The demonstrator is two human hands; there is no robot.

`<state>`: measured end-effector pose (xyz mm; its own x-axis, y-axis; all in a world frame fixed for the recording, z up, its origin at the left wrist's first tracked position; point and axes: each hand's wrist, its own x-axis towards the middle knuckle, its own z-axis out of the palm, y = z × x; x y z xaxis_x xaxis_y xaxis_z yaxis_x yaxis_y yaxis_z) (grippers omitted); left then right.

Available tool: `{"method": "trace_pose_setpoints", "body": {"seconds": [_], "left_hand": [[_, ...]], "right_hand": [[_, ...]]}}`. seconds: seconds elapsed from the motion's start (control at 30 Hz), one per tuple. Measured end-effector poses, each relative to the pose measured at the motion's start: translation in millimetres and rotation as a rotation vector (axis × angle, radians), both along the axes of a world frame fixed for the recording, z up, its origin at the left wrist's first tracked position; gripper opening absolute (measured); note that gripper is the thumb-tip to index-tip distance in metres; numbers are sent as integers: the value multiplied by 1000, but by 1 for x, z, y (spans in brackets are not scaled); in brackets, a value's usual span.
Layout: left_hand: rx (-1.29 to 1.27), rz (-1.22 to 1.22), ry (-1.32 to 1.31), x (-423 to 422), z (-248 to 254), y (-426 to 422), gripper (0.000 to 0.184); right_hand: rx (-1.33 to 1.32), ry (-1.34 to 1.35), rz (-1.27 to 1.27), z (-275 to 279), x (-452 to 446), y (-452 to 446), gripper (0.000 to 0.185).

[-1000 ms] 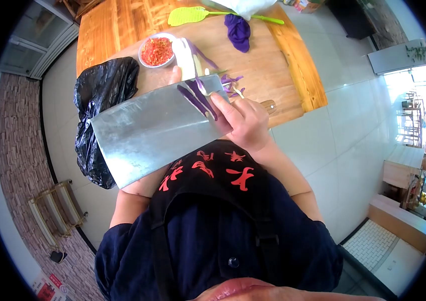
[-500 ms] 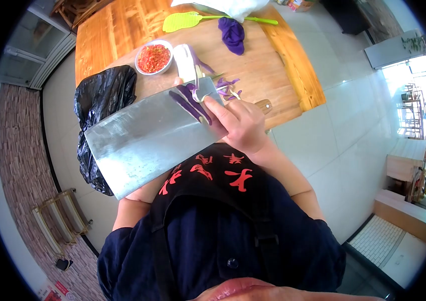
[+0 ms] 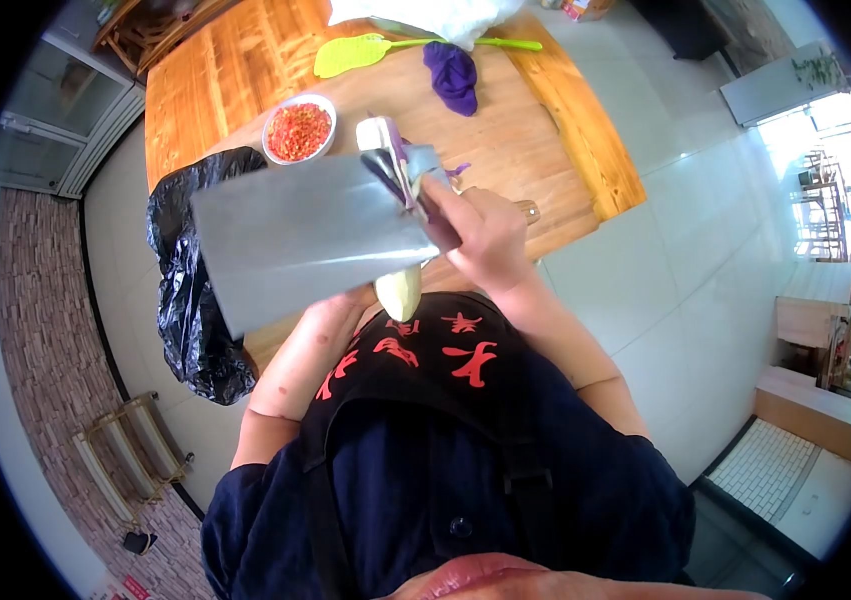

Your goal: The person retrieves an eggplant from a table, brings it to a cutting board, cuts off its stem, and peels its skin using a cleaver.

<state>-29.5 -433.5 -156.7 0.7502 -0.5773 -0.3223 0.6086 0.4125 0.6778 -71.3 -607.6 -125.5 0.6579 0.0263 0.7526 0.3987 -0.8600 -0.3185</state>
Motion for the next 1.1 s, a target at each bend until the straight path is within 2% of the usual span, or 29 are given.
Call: {"method": "trace_pose_setpoints", "body": {"seconds": [0.13,0.23,0.3,0.33,0.4,0.6,0.63,1.1], "left_hand": [[-1,-29,28,-4,0,1,55],[-92,-98,72,-8,-2,12,56],[-60,-2,176,-8,5,11,56],[-49,53,226,-5,6,10,56],[-100,112,151,2,5,8,52],[-153,193,153,18,10,2,50],[-151,188,149,17,10,2,50],[-128,103,96,9,1,9,49]], "right_hand": [[64,23,-58,-22,8,-11,40],[219,303,-151,-38,7,-20,40],[303,429,-178,-43,1,-21,39],[311,400,-158,-44,0,-20,39],[329,354,-117,-42,-7,-15,38],[-79,73,81,-5,-22,14,42],[-53,-36,111,-7,-18,19,42],[-79,-17,77,1,-19,23,43]]}}
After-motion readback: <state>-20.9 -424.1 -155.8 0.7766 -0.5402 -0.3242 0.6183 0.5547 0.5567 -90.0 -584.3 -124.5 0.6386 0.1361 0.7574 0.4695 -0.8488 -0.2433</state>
